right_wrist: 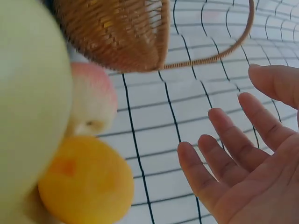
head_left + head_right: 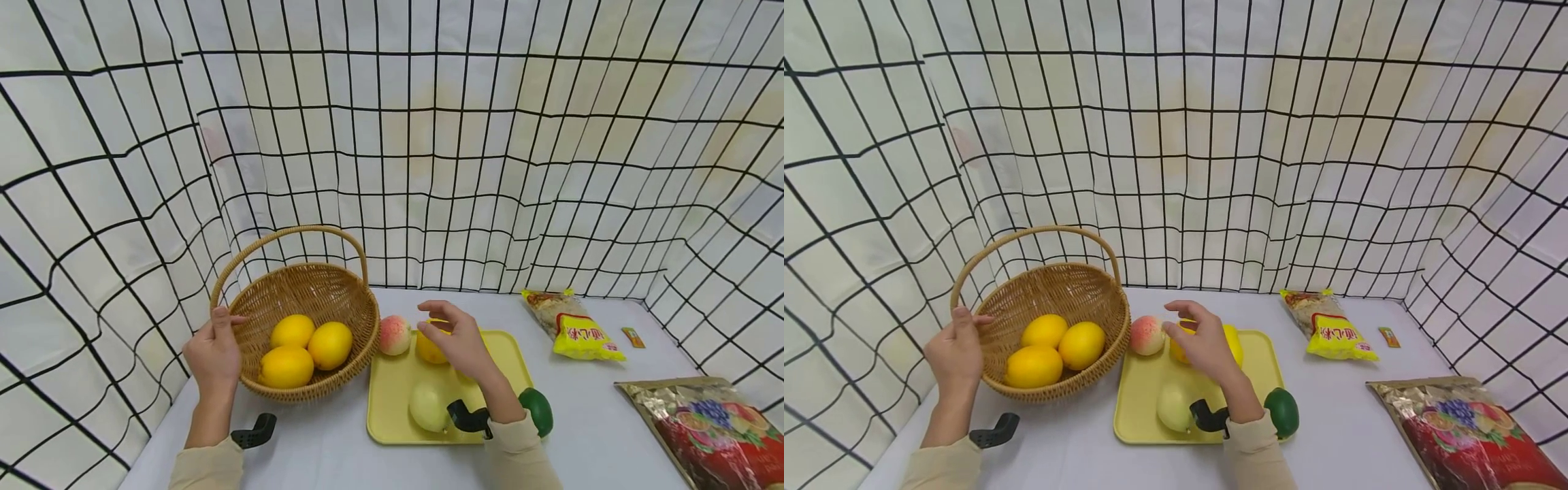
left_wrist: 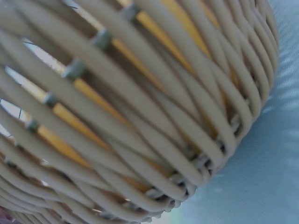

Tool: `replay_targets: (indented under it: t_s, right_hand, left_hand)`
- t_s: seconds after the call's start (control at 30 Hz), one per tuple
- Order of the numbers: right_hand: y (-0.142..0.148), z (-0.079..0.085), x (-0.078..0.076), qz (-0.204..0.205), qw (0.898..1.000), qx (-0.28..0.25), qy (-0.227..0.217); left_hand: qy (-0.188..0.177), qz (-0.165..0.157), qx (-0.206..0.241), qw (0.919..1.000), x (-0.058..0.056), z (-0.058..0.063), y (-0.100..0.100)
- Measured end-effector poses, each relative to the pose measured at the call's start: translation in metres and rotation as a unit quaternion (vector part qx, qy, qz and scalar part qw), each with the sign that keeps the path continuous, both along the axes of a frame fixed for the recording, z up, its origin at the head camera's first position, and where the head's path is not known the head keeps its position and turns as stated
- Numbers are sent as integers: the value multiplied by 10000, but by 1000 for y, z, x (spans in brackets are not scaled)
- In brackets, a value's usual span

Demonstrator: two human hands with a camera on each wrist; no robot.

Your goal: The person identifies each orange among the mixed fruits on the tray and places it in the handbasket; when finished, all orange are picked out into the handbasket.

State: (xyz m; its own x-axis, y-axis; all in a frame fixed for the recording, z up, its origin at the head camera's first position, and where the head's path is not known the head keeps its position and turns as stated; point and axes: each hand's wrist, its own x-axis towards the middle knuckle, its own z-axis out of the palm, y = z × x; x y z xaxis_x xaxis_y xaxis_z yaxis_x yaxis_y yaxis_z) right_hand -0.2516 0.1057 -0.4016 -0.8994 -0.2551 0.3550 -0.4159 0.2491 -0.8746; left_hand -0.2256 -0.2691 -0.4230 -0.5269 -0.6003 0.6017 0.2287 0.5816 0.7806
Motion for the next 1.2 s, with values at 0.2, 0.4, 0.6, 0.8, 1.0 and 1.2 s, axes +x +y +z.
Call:
replay_targets:
  t_s: [0.2, 0.4, 0.6, 0.8, 1.0, 1.2]
  right_hand:
    - [24, -8, -12, -387, 9990, 223, -90]
    - [39, -20, -20, -731, 9962, 437, -167]
    - [42, -31, -26, -922, 9904, 959, -363]
    - [39, -44, -29, -940, 9862, 1229, -585]
    - [34, -50, -30, -954, 9804, 1655, -477]
    - [27, -51, -29, -918, 9642, 2478, -193]
  left_hand:
    - [-3, -12, 49, 10000, 0, 0, -1]
    - [-21, -24, 25, 10000, 1, 3, 0]
    - [-53, -8, 15, 10000, 0, 5, 1]
    - [-76, -23, 15, 10000, 1, 4, 1]
    - [-76, 3, -19, 10000, 1, 3, 2]
    - [-80, 39, -19, 10000, 2, 2, 1]
